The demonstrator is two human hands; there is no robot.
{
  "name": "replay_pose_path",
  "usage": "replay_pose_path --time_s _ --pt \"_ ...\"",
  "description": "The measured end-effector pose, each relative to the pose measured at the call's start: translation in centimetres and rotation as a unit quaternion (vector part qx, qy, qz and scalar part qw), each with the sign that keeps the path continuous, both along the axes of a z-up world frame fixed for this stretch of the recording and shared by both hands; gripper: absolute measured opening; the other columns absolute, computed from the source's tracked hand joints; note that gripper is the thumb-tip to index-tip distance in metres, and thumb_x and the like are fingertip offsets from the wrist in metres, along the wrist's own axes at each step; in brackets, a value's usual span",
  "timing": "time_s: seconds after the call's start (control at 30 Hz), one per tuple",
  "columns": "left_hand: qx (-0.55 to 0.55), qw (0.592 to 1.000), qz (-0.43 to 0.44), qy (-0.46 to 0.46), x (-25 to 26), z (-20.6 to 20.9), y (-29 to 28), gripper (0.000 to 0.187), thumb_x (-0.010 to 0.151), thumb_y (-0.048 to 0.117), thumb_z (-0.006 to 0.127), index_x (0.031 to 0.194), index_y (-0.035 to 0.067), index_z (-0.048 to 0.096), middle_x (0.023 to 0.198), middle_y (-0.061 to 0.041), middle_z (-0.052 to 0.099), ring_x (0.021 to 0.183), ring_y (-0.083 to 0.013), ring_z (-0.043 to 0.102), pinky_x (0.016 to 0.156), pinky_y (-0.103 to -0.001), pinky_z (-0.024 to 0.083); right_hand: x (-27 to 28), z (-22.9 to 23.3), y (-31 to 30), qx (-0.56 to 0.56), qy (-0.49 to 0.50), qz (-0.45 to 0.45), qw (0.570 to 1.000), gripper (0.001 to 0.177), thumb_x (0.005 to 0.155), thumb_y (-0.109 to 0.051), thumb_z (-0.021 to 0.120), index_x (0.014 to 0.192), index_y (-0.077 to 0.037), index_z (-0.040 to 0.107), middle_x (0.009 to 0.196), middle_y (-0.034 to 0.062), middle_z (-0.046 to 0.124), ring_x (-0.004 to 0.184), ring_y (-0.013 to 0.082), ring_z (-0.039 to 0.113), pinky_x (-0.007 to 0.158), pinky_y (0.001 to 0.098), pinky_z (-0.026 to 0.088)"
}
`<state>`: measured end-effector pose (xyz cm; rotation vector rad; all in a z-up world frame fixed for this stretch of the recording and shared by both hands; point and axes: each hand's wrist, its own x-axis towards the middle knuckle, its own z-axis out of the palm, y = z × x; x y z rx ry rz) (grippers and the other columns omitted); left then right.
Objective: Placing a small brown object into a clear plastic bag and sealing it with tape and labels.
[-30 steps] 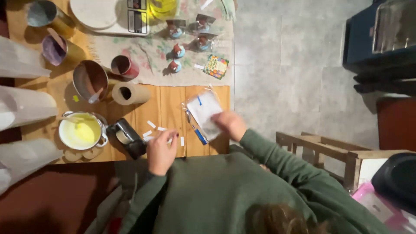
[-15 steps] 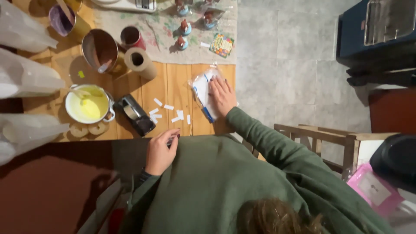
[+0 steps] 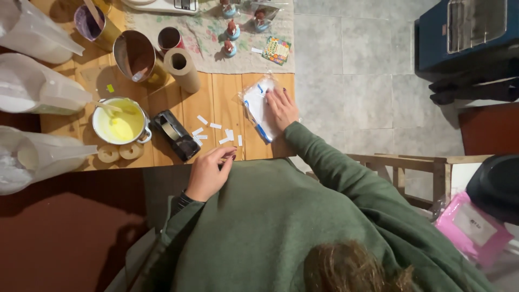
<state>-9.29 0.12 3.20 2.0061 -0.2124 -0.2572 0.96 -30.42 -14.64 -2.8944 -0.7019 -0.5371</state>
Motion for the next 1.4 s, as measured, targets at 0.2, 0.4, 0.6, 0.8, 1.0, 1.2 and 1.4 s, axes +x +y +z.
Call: replay_pose_path --time_s 0.2,0.4,0.6,0.8,1.0,1.2,1.4 --pt "-0.015 1.000 -0.006 0.010 0.3 -0.9 0.6 0.023 0.093 0.007 0.069 0.114 0.000 0.072 0.108 -0.013 0.077 0.093 -0.0209 0.079 0.077 -0.030 0.063 -0.4 3.6 0.8 0.141 -0.012 0.015 0.990 0.025 0.090 -0.005 0.072 0.115 -0.007 0.071 0.113 0.0077 0.072 0.118 0.0280 0.068 0.113 0.0491 0.047" --pt "-0.026 0.994 0.036 -0.099 4.3 0.9 -0.9 0.041 0.089 0.009 0.076 0.127 -0.003 0.065 0.119 -0.018 0.071 0.102 -0.0290 0.075 0.086 -0.035 0.059 -1.5 13.2 1.9 0.409 0.079 -0.011 0.909 0.022 0.089 0.009 0.073 0.106 -0.005 0.071 0.107 0.0111 0.074 0.105 0.0249 0.072 0.100 0.0396 0.056" --pt "-0.131 0.974 0.069 -0.173 7.5 4.7 -5.0 0.032 0.088 0.007 0.080 0.115 -0.006 0.070 0.110 -0.018 0.074 0.096 -0.0274 0.074 0.084 -0.033 0.057 -3.9 19.1 3.3 0.631 0.258 0.019 0.731 0.022 0.097 0.012 0.061 0.116 0.005 0.068 0.117 0.0110 0.068 0.110 0.0209 0.071 0.098 0.0332 0.060" --pt "-0.251 0.965 0.071 0.014 8.1 5.2 -4.6 0.011 0.095 0.003 0.072 0.101 -0.003 0.077 0.092 -0.006 0.079 0.086 -0.0095 0.075 0.079 -0.023 0.058 -1.9 26.1 3.0 0.725 0.497 -0.066 0.472 0.035 0.092 -0.007 0.061 0.126 -0.006 0.066 0.116 0.0064 0.071 0.100 0.0191 0.075 0.083 0.0327 0.061" --pt "-0.262 0.962 0.048 0.058 8.1 8.1 -4.6 0.012 0.094 0.003 0.073 0.102 -0.006 0.076 0.096 -0.010 0.078 0.087 -0.0127 0.074 0.081 -0.025 0.060 -1.3 21.3 1.0 0.703 0.479 -0.011 0.525 0.019 0.101 -0.006 0.071 0.113 0.008 0.074 0.095 0.0139 0.075 0.083 0.0168 0.067 0.077 0.0304 0.054" --pt "-0.358 0.927 0.090 0.058 7.5 7.6 -5.5 0.015 0.098 0.003 0.071 0.106 -0.009 0.075 0.096 -0.012 0.079 0.089 -0.0145 0.077 0.084 -0.027 0.063 -1.0 24.8 2.5 0.668 0.400 -0.013 0.627 0.009 0.093 -0.002 0.073 0.099 0.005 0.076 0.091 0.0117 0.076 0.083 0.0147 0.071 0.079 0.0295 0.057" --pt "-0.339 0.931 0.133 0.025 7.2 7.3 -5.3 0.012 0.095 0.001 0.075 0.102 -0.009 0.075 0.093 -0.013 0.078 0.086 -0.0149 0.077 0.081 -0.027 0.064 -0.6 24.6 2.6 0.634 0.357 0.083 0.681 0.004 0.093 0.005 0.077 0.093 0.006 0.073 0.096 0.0129 0.073 0.090 0.0163 0.069 0.083 0.0302 0.056"
